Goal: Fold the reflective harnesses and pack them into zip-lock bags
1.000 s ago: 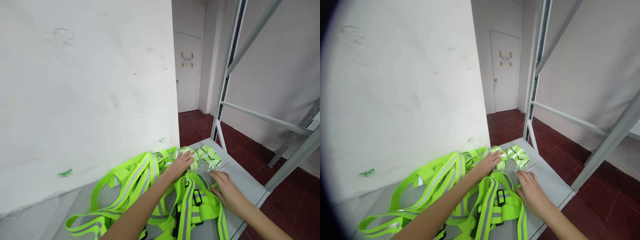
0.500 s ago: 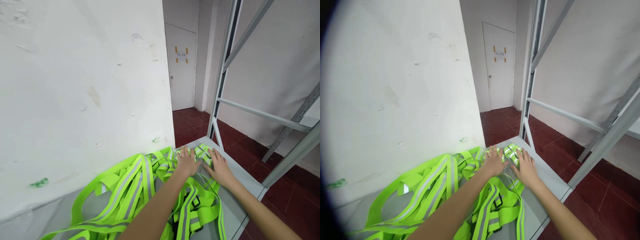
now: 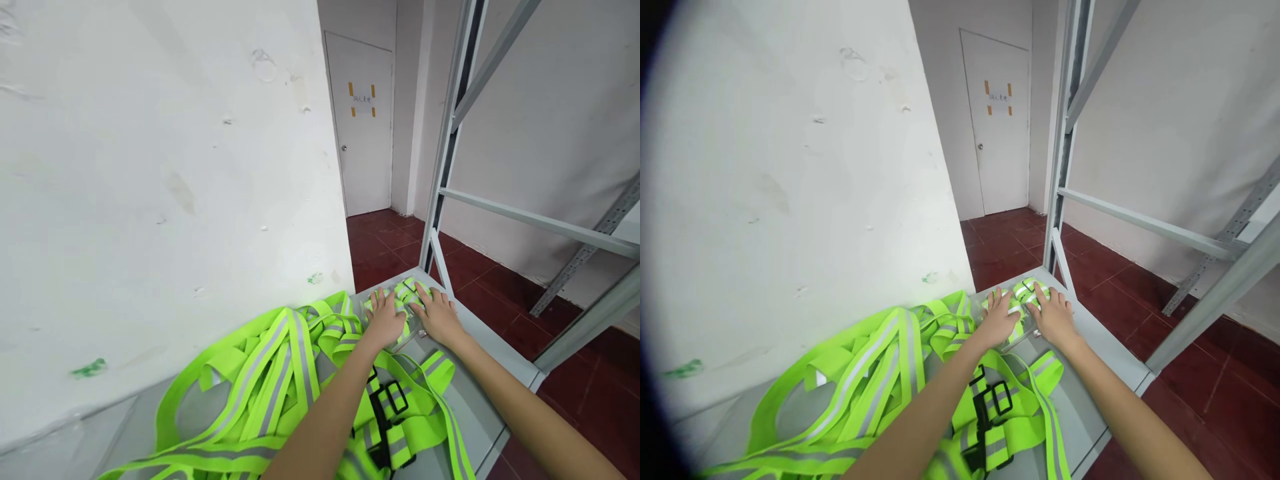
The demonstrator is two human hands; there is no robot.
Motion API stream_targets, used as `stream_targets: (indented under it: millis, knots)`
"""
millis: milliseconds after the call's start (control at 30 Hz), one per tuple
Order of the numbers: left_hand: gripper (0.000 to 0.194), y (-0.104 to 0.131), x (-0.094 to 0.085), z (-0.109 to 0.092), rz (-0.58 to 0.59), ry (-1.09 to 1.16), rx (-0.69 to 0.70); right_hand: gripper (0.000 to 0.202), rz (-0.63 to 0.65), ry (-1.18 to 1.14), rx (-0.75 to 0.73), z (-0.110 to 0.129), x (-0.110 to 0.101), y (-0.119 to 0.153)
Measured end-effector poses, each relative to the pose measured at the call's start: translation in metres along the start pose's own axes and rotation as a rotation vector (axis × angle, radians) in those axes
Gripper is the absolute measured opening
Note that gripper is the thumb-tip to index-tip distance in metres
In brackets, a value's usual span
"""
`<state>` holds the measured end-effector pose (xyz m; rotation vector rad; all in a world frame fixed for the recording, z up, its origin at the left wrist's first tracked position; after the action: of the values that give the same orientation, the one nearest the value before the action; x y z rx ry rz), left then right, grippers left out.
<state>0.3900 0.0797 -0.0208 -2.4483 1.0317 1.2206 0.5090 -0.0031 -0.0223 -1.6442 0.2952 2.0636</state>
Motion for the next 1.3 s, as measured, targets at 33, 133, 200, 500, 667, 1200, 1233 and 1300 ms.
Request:
stream_targets:
  millis: [33, 133, 200, 500, 667, 1200, 1233, 1300]
  knots:
    - [0.056, 0.004, -0.007, 0.001, -0.013, 0.030, 0.018, 0.056, -0.008, -0.005, 0.007, 0.003, -0.003, 0.005]
    - [0.042, 0.027, -0.036, 0.008, -0.080, 0.114, 0.089, 0.053, -0.066, -0.048, -0.065, 0.019, -0.019, 0.044]
    - [0.034, 0.053, -0.056, 0.016, -0.126, 0.163, 0.167, 0.046, -0.173, -0.195, -0.315, 0.040, -0.035, 0.088]
    - [0.025, 0.174, -0.086, 0.066, -0.248, -0.019, 0.502, 0.032, 0.010, -0.398, -0.877, 0.117, -0.016, 0.205]
    - [0.025, 0.228, -0.090, 0.082, -0.255, -0.166, 0.498, 0.020, -0.003, -0.232, -0.862, 0.140, 0.012, 0.204]
    - [0.041, 0.265, -0.094, 0.143, -0.342, -0.293, 0.374, 0.025, -0.445, -0.304, -0.811, 0.208, -0.083, 0.068]
    - [0.043, 0.261, -0.104, 0.145, -0.394, -0.280, 0.365, 0.028, -0.458, -0.225, -0.770, 0.214, -0.086, 0.052]
    - [0.045, 0.251, -0.131, 0.150, -0.522, -0.270, 0.332, 0.032, -0.438, -0.108, -0.708, 0.223, -0.085, 0.021]
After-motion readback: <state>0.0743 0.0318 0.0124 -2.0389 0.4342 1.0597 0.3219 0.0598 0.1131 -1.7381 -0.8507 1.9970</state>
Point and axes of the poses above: each hand's wrist, its own y-axis away from the middle knuckle, its own x-axis out of the palm, z = x × y, the point moved 5 cm from there along -y, towards the middle knuckle, and after that the axes turned 3 degrees about -y, right-handed, at the moved point
